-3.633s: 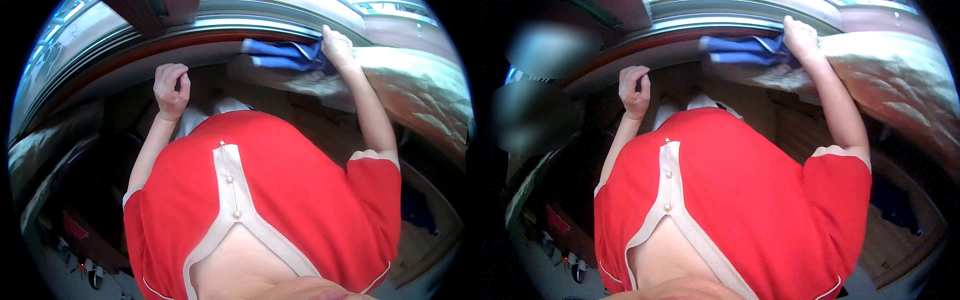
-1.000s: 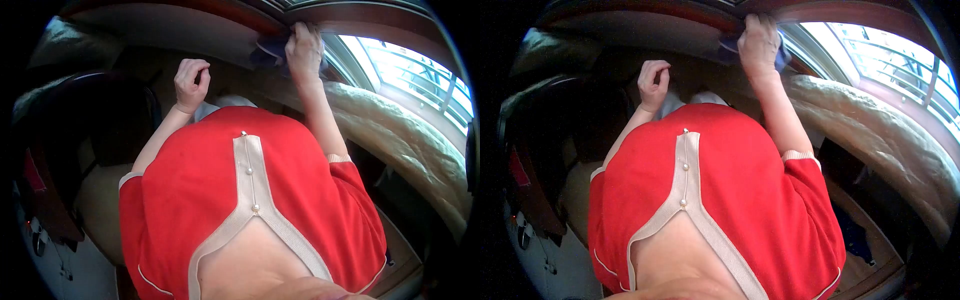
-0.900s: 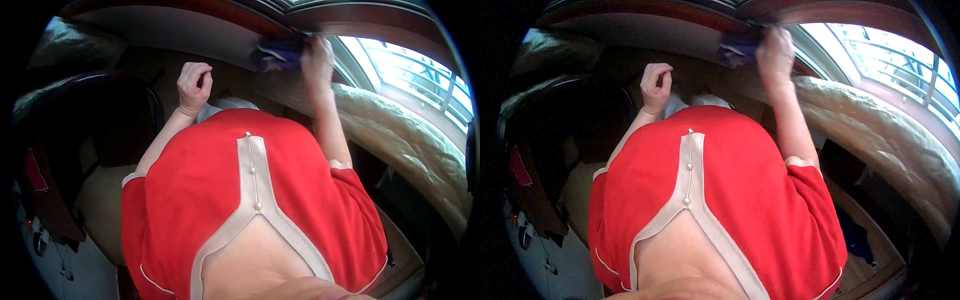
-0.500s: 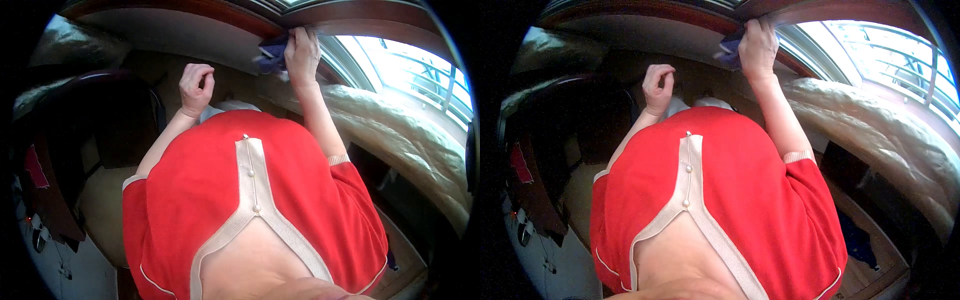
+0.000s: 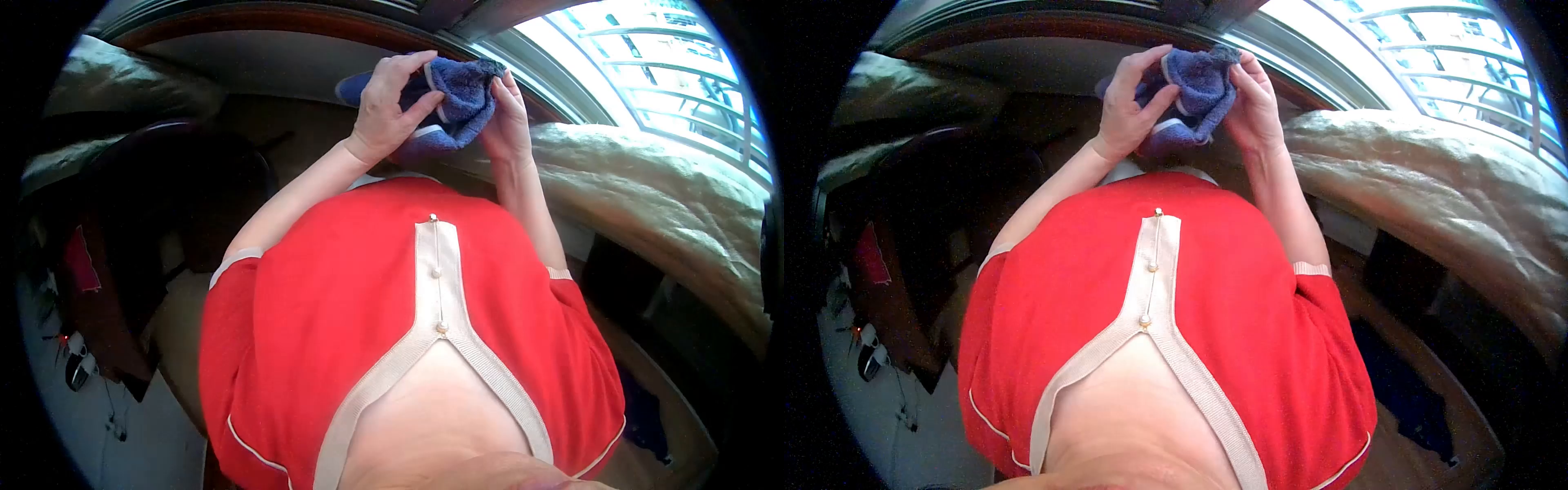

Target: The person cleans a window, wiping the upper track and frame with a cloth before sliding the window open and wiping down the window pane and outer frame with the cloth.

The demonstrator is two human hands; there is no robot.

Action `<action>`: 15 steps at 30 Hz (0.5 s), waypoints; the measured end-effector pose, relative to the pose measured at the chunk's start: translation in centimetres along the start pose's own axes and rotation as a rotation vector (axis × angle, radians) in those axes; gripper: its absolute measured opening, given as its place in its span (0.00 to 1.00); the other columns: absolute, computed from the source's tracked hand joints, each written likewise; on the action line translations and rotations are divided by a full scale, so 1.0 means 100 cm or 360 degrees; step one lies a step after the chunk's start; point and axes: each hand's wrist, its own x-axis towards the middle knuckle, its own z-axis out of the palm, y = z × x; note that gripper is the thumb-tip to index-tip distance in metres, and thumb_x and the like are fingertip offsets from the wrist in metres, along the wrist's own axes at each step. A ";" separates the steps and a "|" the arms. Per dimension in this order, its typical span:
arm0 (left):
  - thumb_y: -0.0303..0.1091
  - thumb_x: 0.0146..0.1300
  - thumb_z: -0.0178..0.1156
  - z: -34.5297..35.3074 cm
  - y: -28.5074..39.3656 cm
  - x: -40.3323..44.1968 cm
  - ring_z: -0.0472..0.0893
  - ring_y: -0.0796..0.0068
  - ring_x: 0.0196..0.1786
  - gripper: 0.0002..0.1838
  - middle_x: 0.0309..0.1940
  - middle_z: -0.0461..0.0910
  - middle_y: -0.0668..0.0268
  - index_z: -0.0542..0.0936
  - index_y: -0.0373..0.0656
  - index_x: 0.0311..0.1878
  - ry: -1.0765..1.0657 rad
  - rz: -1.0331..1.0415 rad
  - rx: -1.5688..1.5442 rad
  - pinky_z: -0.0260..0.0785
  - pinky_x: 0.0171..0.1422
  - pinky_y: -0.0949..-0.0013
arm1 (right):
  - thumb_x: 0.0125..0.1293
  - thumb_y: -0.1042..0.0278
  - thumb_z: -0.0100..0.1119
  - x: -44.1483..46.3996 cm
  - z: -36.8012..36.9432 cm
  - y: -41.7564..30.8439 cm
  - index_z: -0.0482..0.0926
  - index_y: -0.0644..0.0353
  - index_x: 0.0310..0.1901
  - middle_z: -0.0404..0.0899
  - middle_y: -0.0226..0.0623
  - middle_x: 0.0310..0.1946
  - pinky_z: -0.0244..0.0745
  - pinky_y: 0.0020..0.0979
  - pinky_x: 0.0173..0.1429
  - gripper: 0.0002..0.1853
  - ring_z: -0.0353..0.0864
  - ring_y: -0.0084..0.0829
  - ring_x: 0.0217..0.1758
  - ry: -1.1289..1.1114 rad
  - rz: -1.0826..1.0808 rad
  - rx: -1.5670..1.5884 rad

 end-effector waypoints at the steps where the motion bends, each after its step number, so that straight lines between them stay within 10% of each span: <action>1: 0.26 0.56 0.64 0.002 0.005 0.002 0.77 0.64 0.44 0.21 0.44 0.76 0.59 0.75 0.42 0.55 -0.0014 -0.0015 -0.0001 0.70 0.49 0.67 | 0.67 0.73 0.55 -0.001 0.001 0.000 0.73 0.59 0.47 0.79 0.36 0.46 0.75 0.32 0.58 0.09 0.79 0.28 0.50 -0.0007 -0.0003 0.0017; 10: 0.30 0.61 0.62 -0.007 0.008 -0.003 0.76 0.65 0.37 0.08 0.33 0.76 0.61 0.73 0.38 0.32 0.0073 0.0098 0.0316 0.68 0.41 0.68 | 0.67 0.73 0.53 0.000 -0.021 0.007 0.71 0.62 0.50 0.78 0.38 0.47 0.74 0.33 0.58 0.11 0.78 0.29 0.51 -0.0114 0.0081 0.0043; 15: 0.39 0.66 0.58 -0.020 0.037 -0.005 0.73 0.68 0.23 0.17 0.18 0.72 0.61 0.70 0.39 0.26 0.0104 -0.0659 0.0032 0.64 0.31 0.68 | 0.65 0.75 0.56 0.003 -0.023 0.013 0.74 0.64 0.46 0.80 0.36 0.43 0.72 0.27 0.53 0.09 0.79 0.26 0.45 0.0068 0.0082 -0.0835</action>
